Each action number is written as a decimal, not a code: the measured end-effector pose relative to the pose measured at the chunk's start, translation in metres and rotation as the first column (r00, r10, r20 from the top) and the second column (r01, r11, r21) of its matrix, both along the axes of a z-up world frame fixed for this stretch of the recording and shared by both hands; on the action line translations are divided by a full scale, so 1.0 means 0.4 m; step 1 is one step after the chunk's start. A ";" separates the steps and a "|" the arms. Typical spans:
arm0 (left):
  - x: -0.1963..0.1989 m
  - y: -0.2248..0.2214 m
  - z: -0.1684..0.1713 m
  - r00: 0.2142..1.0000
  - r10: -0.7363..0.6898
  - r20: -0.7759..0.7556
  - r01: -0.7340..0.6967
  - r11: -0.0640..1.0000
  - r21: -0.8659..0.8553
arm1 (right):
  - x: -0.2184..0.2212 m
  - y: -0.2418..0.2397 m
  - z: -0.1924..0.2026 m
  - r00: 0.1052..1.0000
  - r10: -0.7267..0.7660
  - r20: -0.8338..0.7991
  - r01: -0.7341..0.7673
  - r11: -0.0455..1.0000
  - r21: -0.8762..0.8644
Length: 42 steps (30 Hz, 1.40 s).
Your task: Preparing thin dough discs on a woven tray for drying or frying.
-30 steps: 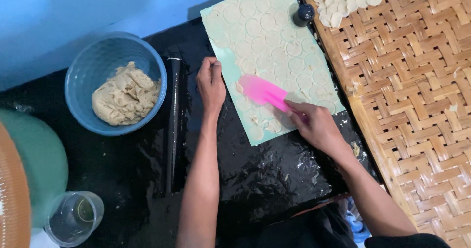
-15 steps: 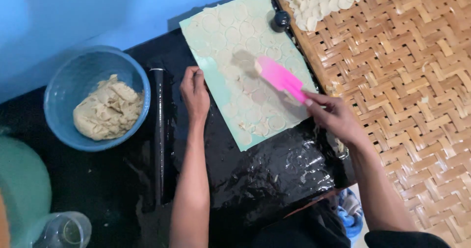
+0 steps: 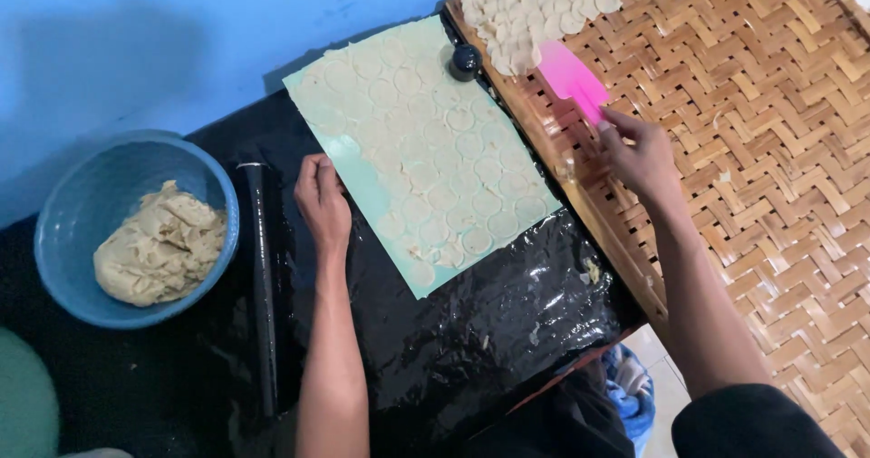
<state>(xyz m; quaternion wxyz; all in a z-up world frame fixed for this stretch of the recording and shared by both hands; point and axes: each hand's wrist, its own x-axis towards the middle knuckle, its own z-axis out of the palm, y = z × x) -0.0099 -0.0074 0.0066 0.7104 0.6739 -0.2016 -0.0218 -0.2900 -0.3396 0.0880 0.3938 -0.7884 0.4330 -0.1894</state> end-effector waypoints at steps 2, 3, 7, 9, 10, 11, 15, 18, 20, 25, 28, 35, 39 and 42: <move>0.002 0.001 -0.003 1.000 -0.005 -0.003 0.005 1.000 -0.007 | 0.002 -0.027 -0.024 0.999 0.043 -0.024 -0.044 0.997 -0.066; 0.002 0.000 -0.006 1.000 -0.011 -0.009 0.010 1.000 -0.017 | 0.002 -0.040 -0.036 0.995 0.083 -0.054 -0.090 0.987 -0.134; -0.008 0.003 0.015 0.999 0.007 0.034 -0.008 0.999 0.044 | 0.009 -0.056 -0.068 0.994 0.073 -0.082 -0.089 0.973 -0.215; -0.008 0.001 0.017 0.999 0.023 0.035 -0.025 0.998 0.049 | 0.012 -0.050 -0.070 0.993 0.042 -0.115 -0.080 0.933 -0.350; -0.008 0.002 0.019 0.999 0.024 0.035 -0.026 0.998 0.050 | 0.019 -0.031 -0.049 0.992 0.043 -0.115 -0.081 0.933 -0.350; -0.008 0.001 0.021 1.000 0.017 0.007 -0.017 0.999 0.036 | 0.025 -0.013 -0.028 0.988 0.017 -0.156 -0.074 0.928 -0.366; -0.008 0.005 0.020 1.000 0.009 0.002 -0.009 0.999 0.040 | 0.038 0.054 0.028 0.969 -0.034 -0.245 -0.105 0.839 -0.533; -0.001 0.009 0.003 1.000 -0.031 0.001 0.031 0.998 0.062 | 0.034 0.087 0.047 0.962 -0.080 -0.261 -0.102 0.781 -0.616; -0.002 0.009 -0.002 0.998 -0.063 -0.009 0.063 0.996 0.060 | 0.023 0.104 0.047 0.965 -0.080 -0.252 -0.096 0.781 -0.618; -0.004 0.008 0.017 0.963 -0.255 -0.086 0.250 0.966 -0.067 | -0.019 0.152 0.043 0.984 -0.015 -0.177 -0.093 0.807 -0.583; -0.022 0.002 -0.014 0.948 -0.267 -0.176 0.240 0.957 -0.161 | -0.052 0.171 0.044 0.984 -0.042 -0.172 -0.050 0.865 -0.499; -0.080 0.009 0.039 0.945 0.101 -0.311 -0.178 0.956 -0.231 | -0.129 0.154 -0.005 0.986 -0.040 -0.159 -0.049 0.852 -0.522; -0.076 0.022 0.058 0.945 0.155 -0.287 -0.208 0.964 -0.166 | -0.126 0.157 0.006 0.986 -0.044 -0.159 -0.040 0.870 -0.492; -0.080 0.036 0.086 0.947 0.111 -0.300 -0.189 0.952 -0.242 | -0.118 0.163 0.017 0.995 -0.017 -0.099 -0.031 0.885 -0.465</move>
